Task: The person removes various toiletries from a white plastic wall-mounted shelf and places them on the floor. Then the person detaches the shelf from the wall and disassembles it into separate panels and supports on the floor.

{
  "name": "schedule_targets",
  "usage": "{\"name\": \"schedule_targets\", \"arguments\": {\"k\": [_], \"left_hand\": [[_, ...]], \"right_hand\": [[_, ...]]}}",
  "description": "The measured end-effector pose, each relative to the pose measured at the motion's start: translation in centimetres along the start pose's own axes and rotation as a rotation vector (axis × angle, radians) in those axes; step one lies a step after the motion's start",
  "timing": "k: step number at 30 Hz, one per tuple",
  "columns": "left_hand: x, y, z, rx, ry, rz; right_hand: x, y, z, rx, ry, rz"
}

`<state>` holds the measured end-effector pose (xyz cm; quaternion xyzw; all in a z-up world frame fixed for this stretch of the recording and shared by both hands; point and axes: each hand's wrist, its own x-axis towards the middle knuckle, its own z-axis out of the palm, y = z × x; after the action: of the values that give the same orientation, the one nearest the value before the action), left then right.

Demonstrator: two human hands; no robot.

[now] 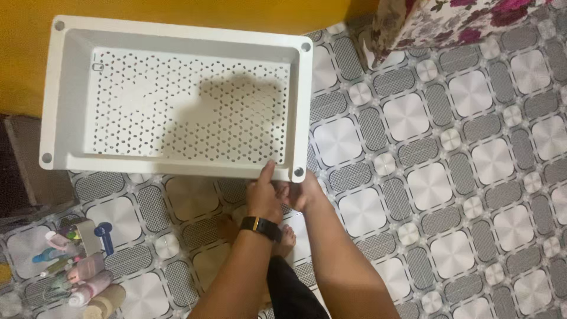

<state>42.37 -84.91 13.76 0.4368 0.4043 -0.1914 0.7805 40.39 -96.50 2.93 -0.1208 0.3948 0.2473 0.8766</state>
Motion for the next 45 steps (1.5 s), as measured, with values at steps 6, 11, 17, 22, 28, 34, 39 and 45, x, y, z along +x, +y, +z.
{"name": "schedule_targets", "arguments": {"k": [6,11,17,22,28,34,39,45], "left_hand": [[-2.7,4.4,-1.4,-0.126,-0.026,0.005],[-2.7,6.1,-1.9,-0.061,0.025,0.220],[-1.8,5.9,-1.4,0.037,0.061,0.237],[-1.3,6.5,-2.3,0.149,0.069,0.292],[-0.8,6.6,-5.1,0.234,-0.001,0.335],[2.0,9.6,-8.9,0.550,-0.126,0.440],[4.2,15.4,-9.7,0.856,-0.153,0.386],[2.6,20.9,-7.1,1.319,0.075,0.585]], "right_hand": [[-3.9,-4.1,4.2,-0.472,0.421,-0.567],[-3.3,-12.5,11.4,-0.942,0.306,-1.006],[0.2,-19.8,16.4,-1.659,0.356,-1.197],[-0.6,-20.6,17.5,-1.653,0.154,-1.086],[-6.6,-17.7,15.3,-1.604,0.313,-0.940],[-9.0,-15.2,6.3,-1.527,0.361,-1.110],[-9.3,-10.5,-0.7,-1.181,0.172,-0.921],[-9.1,-1.4,-2.0,-1.016,-0.188,-0.873]]}}
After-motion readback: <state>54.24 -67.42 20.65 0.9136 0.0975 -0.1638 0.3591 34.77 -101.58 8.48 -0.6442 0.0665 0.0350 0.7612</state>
